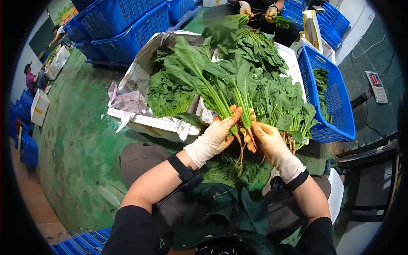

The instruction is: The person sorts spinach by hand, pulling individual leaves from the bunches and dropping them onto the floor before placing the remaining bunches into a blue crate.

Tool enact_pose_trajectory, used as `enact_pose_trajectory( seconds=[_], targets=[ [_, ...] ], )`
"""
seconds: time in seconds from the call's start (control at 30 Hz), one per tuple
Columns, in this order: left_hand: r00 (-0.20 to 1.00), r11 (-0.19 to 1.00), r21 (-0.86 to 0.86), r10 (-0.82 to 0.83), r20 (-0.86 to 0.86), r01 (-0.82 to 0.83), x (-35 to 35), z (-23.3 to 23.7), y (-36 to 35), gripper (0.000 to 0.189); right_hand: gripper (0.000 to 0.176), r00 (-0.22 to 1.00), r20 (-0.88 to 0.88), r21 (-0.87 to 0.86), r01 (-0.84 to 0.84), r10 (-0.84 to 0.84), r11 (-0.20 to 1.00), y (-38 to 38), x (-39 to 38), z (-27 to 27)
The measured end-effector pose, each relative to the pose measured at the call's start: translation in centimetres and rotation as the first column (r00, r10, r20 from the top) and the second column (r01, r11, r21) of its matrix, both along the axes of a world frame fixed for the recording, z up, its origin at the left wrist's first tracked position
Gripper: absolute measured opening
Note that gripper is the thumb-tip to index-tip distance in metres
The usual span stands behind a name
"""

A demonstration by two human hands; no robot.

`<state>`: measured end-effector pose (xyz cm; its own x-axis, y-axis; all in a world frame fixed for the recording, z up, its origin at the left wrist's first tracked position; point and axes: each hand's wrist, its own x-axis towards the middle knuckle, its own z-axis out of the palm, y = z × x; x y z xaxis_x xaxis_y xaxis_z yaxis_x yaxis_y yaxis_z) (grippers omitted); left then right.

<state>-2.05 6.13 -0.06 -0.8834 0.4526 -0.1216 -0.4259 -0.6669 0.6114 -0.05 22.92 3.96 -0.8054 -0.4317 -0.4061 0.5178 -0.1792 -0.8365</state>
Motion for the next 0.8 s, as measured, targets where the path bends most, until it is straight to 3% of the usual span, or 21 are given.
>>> enact_pose_trajectory(
  seconds=[0.07, 0.1, 0.2, 0.27, 0.4, 0.47, 0.6, 0.67, 0.73, 0.8],
  targets=[
    [0.997, 0.997, -0.011, 0.076, 0.025, -0.076, 0.2, 0.0, 0.3, 0.037, 0.031, 0.955, -0.291, 0.28, 0.139, -0.054, 0.95, -0.1, -0.4, -0.2],
    [0.996, 0.996, -0.022, 0.087, -0.026, -0.088, 0.3, -0.1, 0.3, 0.037, 0.028, 0.918, -0.392, 0.34, 0.205, -0.06, 0.918, -0.3, -0.6, -0.1],
    [0.99, 0.99, -0.059, 0.126, -0.061, -0.129, 0.5, -0.5, 0.4, 0.038, 0.025, 0.868, -0.49, 0.334, 0.27, -0.078, 0.903, -0.8, -0.6, -0.9],
    [0.993, 0.987, -0.145, 0.05, -0.103, -0.064, 1.0, 0.2, 0.1, 0.04, 0.022, 0.868, -0.491, 0.369, 0.286, -0.076, 0.885, -1.2, -0.5, -1.1],
    [0.996, 0.983, -0.164, 0.077, -0.051, -0.085, 1.3, -0.3, 0.1, 0.037, 0.024, 0.862, -0.5, 0.398, 0.316, -0.086, 0.861, -1.4, -0.2, -1.8],
    [0.992, 0.982, -0.149, 0.109, -0.057, -0.116, 1.2, -0.8, 0.1, 0.036, 0.025, 0.8, -0.592, 0.384, 0.385, -0.097, 0.839, -1.3, -0.4, -2.0],
    [0.992, 0.973, -0.197, 0.115, -0.052, -0.123, 1.2, -1.2, -0.1, 0.035, 0.021, 0.854, -0.485, 0.31, 0.369, -0.188, 0.876, -1.8, -0.1, -1.5],
    [0.99, 0.987, -0.085, 0.139, -0.012, -0.139, 1.3, -0.3, -0.5, 0.032, 0.016, 0.862, -0.393, 0.239, 0.431, -0.32, 0.87, -2.1, -0.1, -0.8],
    [0.971, 0.968, 0.118, 0.209, 0.116, -0.223, 0.6, 1.5, -0.5, 0.03, 0.018, 0.802, -0.406, 0.06, 0.501, -0.438, 0.863, -1.9, -0.8, -0.9],
    [0.956, 0.949, 0.111, 0.292, 0.028, -0.294, -1.2, 2.1, -3.1, 0.029, 0.02, 0.785, -0.442, 0.012, 0.489, -0.434, 0.872, -0.8, -1.8, -0.2]
  ],
)
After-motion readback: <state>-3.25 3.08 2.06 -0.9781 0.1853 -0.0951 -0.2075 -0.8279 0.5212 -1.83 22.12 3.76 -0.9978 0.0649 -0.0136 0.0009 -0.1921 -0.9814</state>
